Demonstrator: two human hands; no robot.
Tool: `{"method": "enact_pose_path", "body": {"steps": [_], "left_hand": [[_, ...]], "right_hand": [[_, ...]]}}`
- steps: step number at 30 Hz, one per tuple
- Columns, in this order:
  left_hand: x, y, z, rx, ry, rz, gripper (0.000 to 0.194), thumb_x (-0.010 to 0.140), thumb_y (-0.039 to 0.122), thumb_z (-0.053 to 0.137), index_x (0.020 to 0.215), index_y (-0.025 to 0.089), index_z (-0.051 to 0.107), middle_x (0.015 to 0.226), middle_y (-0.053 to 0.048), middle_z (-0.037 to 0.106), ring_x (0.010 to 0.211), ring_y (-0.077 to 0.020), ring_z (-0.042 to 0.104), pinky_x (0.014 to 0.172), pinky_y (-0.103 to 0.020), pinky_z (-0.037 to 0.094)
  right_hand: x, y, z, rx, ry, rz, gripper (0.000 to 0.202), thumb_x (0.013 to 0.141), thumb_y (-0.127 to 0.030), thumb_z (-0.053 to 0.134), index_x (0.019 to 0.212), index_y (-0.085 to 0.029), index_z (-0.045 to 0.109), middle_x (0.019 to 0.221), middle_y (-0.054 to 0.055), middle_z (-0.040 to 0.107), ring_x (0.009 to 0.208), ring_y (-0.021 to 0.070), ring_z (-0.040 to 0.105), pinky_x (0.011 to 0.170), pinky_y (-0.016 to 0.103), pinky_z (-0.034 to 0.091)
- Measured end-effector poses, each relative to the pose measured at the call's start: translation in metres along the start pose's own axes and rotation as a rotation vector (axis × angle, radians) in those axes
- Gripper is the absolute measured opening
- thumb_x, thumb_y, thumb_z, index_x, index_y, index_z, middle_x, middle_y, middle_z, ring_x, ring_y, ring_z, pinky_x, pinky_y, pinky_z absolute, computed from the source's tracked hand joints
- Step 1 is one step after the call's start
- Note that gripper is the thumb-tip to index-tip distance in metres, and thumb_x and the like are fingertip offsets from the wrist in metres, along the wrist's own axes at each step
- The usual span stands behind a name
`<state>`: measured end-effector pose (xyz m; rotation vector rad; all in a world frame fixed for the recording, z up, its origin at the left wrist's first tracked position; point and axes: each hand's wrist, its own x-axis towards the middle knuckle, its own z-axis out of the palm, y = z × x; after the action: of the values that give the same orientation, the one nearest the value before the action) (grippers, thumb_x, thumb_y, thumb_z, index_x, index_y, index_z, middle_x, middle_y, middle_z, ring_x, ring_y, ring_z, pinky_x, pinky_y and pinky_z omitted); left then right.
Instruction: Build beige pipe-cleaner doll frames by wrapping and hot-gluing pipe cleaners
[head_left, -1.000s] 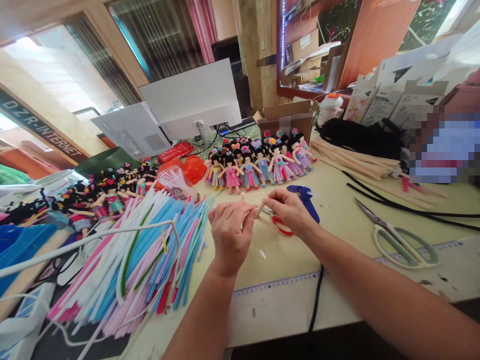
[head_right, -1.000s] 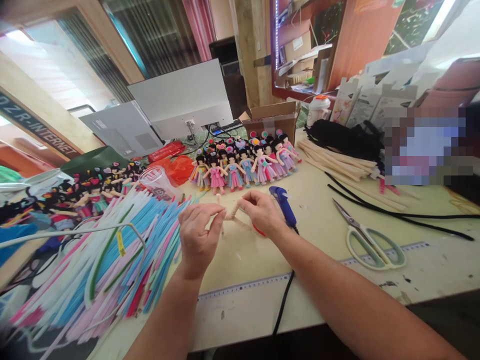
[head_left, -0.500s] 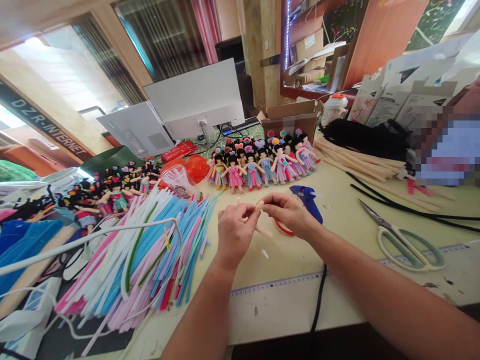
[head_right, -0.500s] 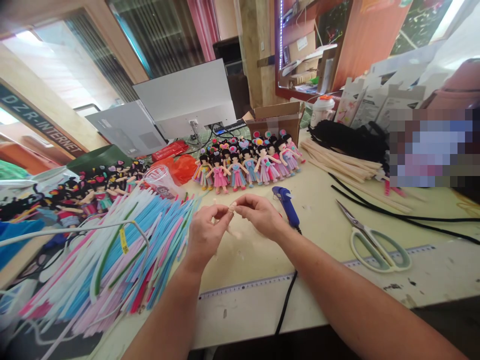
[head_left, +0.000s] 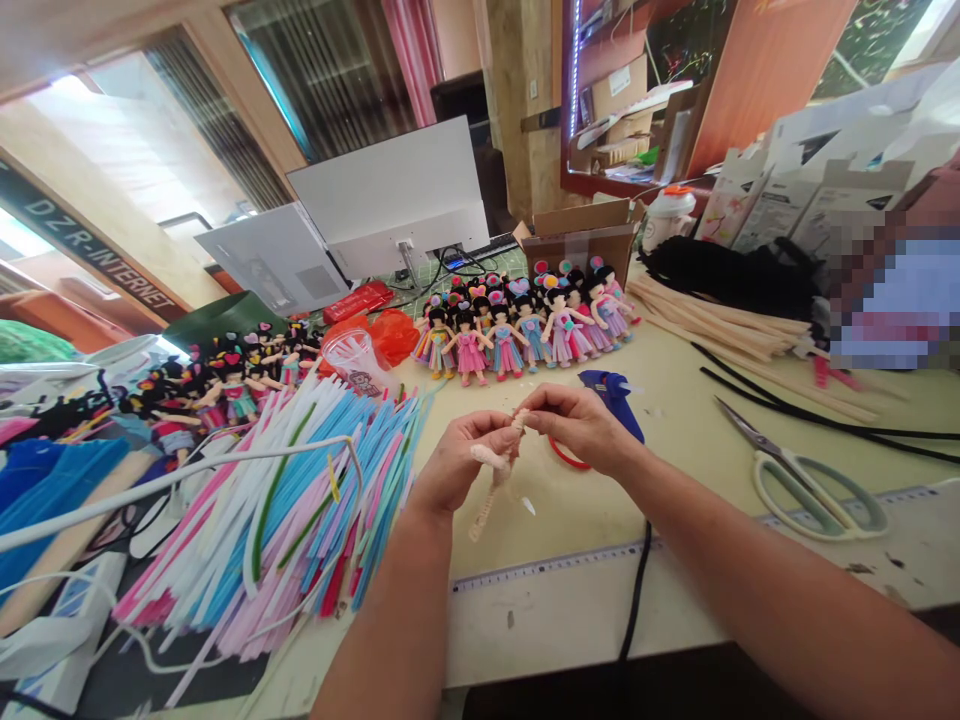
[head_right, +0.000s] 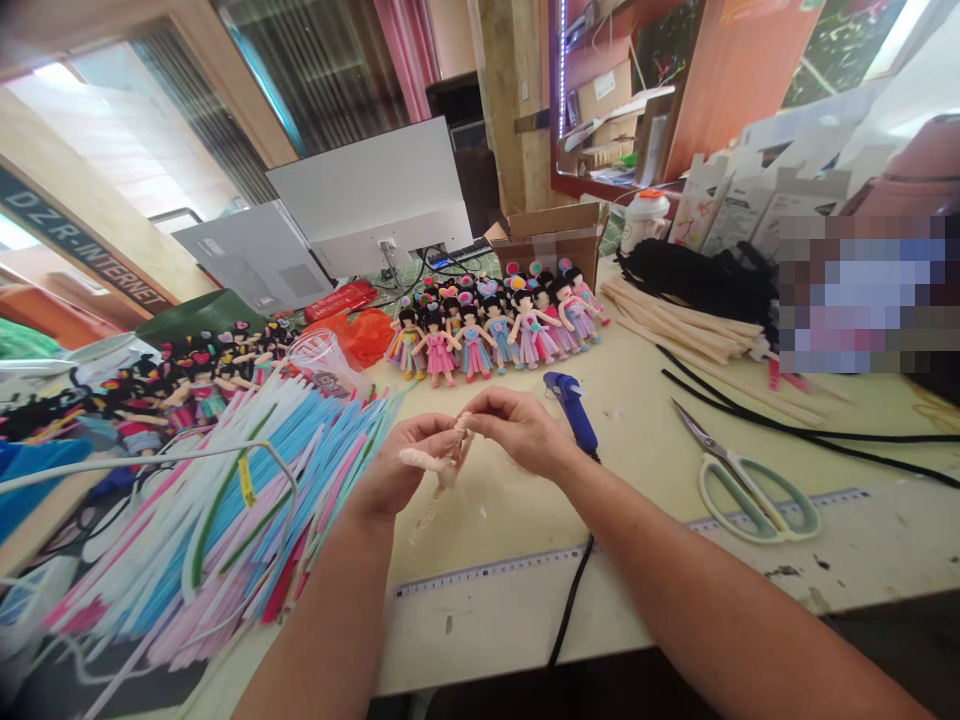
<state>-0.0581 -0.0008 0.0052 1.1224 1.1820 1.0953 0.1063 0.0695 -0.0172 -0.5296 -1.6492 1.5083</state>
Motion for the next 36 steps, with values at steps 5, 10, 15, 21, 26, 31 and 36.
{"method": "enact_pose_path", "body": {"steps": [5,10,15,21,26,31,36], "left_hand": [[0.005,-0.003,-0.001,-0.025,0.006,-0.018,0.036,0.070,0.050,0.073,0.071,0.014,0.066,0.065,-0.002,0.059,0.058,-0.0115,0.049,0.060,-0.027,0.038],[0.010,-0.009,-0.008,0.003,0.133,-0.032,0.073,0.078,0.082,0.038,0.091,0.017,0.070,0.080,-0.008,0.070,0.083,-0.0228,0.063,0.075,-0.035,0.040],[0.008,-0.009,-0.004,0.165,0.105,0.038,0.065,0.069,0.077,0.061,0.092,0.017,0.069,0.083,-0.008,0.071,0.086,-0.0236,0.063,0.077,-0.034,0.041],[0.011,-0.011,0.003,0.116,0.208,0.038,0.035,0.068,0.047,0.077,0.072,0.014,0.066,0.063,-0.001,0.061,0.062,-0.0129,0.053,0.064,-0.028,0.040],[0.011,-0.009,0.001,-0.055,0.125,-0.035,0.031,0.064,0.043,0.078,0.070,0.014,0.067,0.055,0.001,0.056,0.056,-0.0100,0.047,0.058,-0.025,0.034],[0.008,-0.008,-0.001,-0.125,0.027,-0.087,0.030,0.063,0.042,0.078,0.068,0.014,0.068,0.053,0.001,0.054,0.052,-0.0088,0.044,0.054,-0.025,0.029],[0.008,-0.011,-0.002,-0.156,-0.032,-0.109,0.029,0.064,0.041,0.077,0.066,0.014,0.066,0.052,0.001,0.052,0.052,-0.0090,0.044,0.054,-0.025,0.028]], "right_hand": [[0.001,0.002,0.001,-0.055,0.105,0.038,0.022,0.073,-0.038,0.069,0.070,-0.018,0.063,0.065,-0.002,0.058,0.062,0.0120,0.049,0.060,0.028,0.039],[0.004,0.008,-0.001,-0.099,0.275,0.113,0.026,0.070,-0.044,0.066,0.067,-0.020,0.058,0.060,-0.005,0.049,0.056,0.0107,0.041,0.054,0.027,0.031],[0.004,0.012,-0.001,-0.119,0.300,0.134,0.026,0.070,-0.045,0.064,0.067,-0.020,0.056,0.059,-0.005,0.047,0.055,0.0107,0.039,0.052,0.027,0.029],[0.004,0.010,0.000,-0.108,0.159,0.096,0.023,0.073,-0.041,0.068,0.071,-0.019,0.062,0.063,-0.002,0.055,0.058,0.0111,0.044,0.055,0.026,0.034],[0.004,0.010,-0.005,0.012,0.041,0.091,0.022,0.074,-0.039,0.072,0.083,-0.018,0.068,0.076,0.002,0.066,0.069,0.0131,0.054,0.064,0.028,0.041],[0.004,0.010,-0.007,0.054,-0.008,0.062,0.023,0.075,-0.037,0.074,0.088,-0.019,0.071,0.081,0.002,0.068,0.073,0.0139,0.057,0.072,0.030,0.045],[0.002,0.005,-0.005,0.028,-0.035,0.031,0.020,0.076,-0.037,0.073,0.082,-0.018,0.069,0.078,0.002,0.066,0.073,0.0140,0.057,0.073,0.030,0.045]]}}
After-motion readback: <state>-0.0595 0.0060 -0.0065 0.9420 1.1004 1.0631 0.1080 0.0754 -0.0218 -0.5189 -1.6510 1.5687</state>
